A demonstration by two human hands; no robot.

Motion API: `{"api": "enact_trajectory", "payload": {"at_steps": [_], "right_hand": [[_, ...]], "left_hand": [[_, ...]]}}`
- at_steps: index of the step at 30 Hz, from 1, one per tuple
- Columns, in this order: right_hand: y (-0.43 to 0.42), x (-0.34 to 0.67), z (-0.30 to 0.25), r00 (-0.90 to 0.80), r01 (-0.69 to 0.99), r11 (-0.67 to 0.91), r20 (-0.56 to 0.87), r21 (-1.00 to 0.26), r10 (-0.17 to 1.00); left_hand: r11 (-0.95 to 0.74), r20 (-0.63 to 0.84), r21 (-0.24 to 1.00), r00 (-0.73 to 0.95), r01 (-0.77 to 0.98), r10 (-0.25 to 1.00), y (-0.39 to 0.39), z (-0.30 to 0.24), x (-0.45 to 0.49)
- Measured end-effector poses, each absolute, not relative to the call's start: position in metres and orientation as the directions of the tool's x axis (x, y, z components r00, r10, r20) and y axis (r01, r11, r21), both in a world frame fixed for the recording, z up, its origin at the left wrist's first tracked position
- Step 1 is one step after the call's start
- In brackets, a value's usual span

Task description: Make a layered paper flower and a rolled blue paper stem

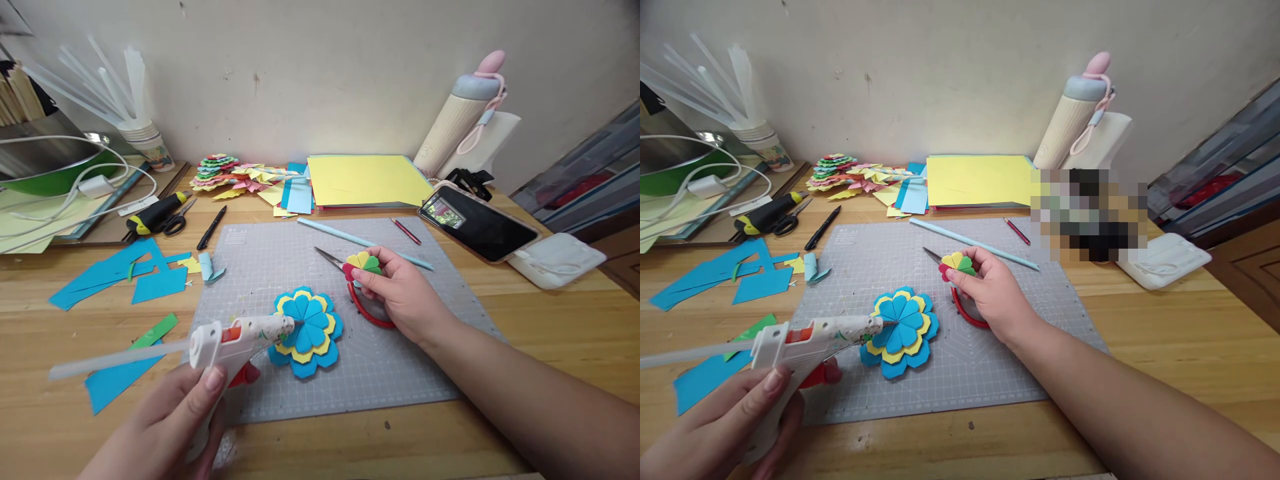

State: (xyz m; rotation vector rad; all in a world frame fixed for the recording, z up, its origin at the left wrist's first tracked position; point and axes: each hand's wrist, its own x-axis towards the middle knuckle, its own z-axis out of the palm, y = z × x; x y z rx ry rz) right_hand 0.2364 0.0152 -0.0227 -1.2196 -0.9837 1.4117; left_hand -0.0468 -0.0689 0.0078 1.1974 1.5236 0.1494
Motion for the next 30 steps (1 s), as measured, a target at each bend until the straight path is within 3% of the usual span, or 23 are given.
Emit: {"api": "enact_trajectory", "payload": {"at_steps": [12,18,30], "right_hand": [[0.015,0.236,-0.022,-0.006,-0.157,-0.175,-0.176,-0.972,0.984],[0.015,0.235,-0.022,-0.004,-0.159,-0.175,-0.177,-0.972,0.984],[0.015,0.236,-0.023,-0.009,-0.155,-0.174,-0.175,-0.972,0.985]], "left_hand": [[0.472,-0.581,0.706,0.051,0.528,0.812,-0.075,0.006,-0.042],[0.404,-0.559,0.714,0.119,0.571,0.82,-0.078,-0.01,-0.056],[0.474,-0.589,0.726,0.096,0.498,0.802,-0.078,-0.015,-0.054]]}}
